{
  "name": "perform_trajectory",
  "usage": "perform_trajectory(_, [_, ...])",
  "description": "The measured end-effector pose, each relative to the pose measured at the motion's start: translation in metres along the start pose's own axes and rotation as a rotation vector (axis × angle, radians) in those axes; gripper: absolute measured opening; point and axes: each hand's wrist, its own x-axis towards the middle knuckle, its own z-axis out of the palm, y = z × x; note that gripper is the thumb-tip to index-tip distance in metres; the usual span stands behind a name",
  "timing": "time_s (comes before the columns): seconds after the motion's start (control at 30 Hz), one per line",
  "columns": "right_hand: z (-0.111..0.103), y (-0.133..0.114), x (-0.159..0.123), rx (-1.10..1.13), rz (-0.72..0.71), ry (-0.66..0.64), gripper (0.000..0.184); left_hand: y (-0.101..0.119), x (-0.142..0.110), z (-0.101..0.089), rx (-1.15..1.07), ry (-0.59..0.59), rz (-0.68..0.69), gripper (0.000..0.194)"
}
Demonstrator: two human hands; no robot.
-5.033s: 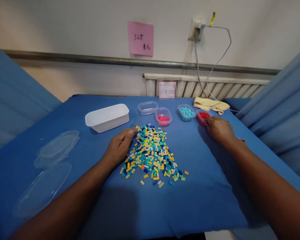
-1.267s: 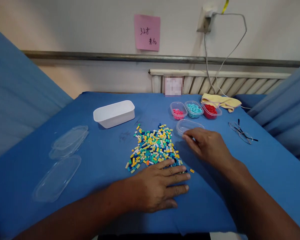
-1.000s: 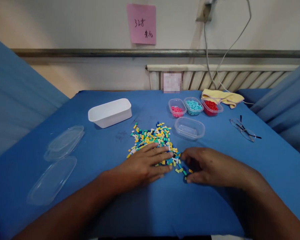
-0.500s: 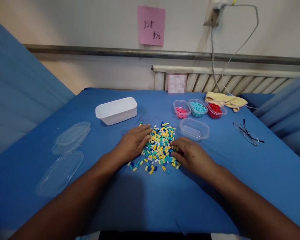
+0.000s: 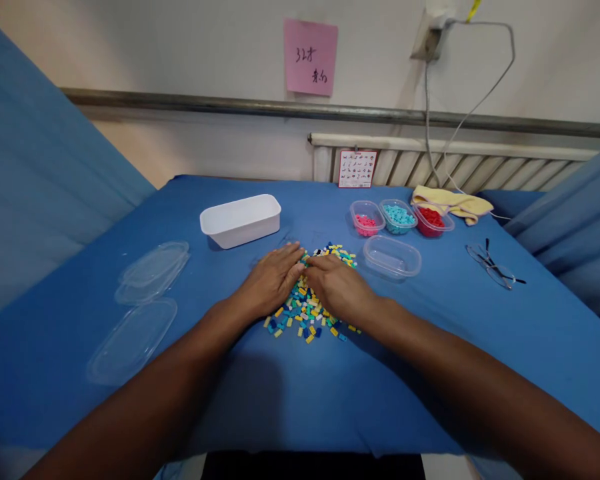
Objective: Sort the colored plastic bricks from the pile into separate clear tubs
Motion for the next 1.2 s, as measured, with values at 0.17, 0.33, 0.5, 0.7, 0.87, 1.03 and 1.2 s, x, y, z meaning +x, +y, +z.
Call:
perform_trajectory(0.17, [-0.014, -0.013, -0.022, 0.128, -0.125, -0.111, 0.04, 0.006, -0.004, -0.005, -0.015, -0.025, 0.044, 0.068])
perform_trajectory(0.33, [-0.037, 0.002, -0.061, 0.156, -0.123, -0.082, 0.046, 0.027, -0.017, -0.009, -0.013, -0.177, 0.267, 0.069])
perform_trajectory(0.5, [-0.064, 0.061, -0.096, -0.122, 0.188, 0.186, 0.039, 0.041, -0.027, -0.005, 0.028, -0.221, 0.411, 0.069])
perform_trajectory(0.7, [-0.076, 0.103, -0.125, -0.261, 0.161, 0.009, 0.033, 0.033, -0.014, -0.011, 0.175, -0.273, 0.227, 0.066])
perform_trajectory(0.87, [-0.072, 0.081, -0.115, -0.413, 0.159, 0.001, 0.033, 0.021, -0.004, -0.021, 0.253, -0.234, 0.002, 0.069])
perform_trajectory(1.03, [-0.068, 0.069, -0.106, -0.521, 0.215, -0.052, 0.028, 0.018, 0.002, -0.018, 0.24, -0.197, -0.047, 0.075])
perform_trajectory(1.2, [-0.061, 0.068, -0.101, -0.47, 0.184, 0.09, 0.032, 0.04, 0.013, -0.009, 0.166, -0.243, 0.074, 0.078])
